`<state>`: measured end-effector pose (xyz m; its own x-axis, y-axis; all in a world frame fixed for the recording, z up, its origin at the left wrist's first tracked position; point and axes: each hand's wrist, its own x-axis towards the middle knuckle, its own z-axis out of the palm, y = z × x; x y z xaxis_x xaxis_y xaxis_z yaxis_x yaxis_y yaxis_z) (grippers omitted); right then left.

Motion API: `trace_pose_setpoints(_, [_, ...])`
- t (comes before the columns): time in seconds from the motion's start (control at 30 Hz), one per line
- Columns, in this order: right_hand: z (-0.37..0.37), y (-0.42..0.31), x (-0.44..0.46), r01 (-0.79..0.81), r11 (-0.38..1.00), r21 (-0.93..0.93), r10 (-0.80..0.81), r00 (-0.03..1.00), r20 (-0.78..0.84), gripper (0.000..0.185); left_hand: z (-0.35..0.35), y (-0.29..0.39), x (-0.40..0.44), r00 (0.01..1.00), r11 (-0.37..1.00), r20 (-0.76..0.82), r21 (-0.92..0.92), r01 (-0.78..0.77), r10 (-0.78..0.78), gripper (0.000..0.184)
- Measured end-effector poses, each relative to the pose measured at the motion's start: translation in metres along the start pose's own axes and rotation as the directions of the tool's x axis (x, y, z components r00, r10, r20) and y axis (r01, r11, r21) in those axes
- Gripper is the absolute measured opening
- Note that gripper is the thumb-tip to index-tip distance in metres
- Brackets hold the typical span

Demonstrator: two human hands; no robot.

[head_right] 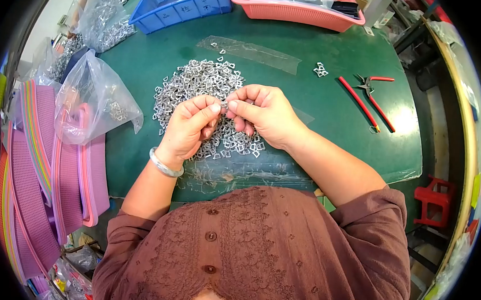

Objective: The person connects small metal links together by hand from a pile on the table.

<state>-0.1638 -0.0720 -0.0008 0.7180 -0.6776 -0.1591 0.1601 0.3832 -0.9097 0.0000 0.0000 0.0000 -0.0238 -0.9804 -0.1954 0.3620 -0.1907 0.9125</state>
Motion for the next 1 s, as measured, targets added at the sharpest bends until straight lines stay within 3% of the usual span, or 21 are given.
trace_pose_setpoints(0.37, [-0.0005, 0.0014, 0.0016, 0.020, 0.997, 0.072, -0.022, 0.999, 0.026, 0.014, -0.0013, 0.0028, -0.0005, 1.000, 0.999, 0.000, -0.040, -0.014, 0.014, 0.006])
trace_pose_setpoints(1.0, [0.0007, 0.0010, 0.0013, 0.057, 0.996, -0.063, -0.056, 0.998, 0.018, 0.014, 0.0001, 0.0021, -0.0005, 0.999, 1.000, -0.045, -0.004, 0.006, -0.007, 0.006])
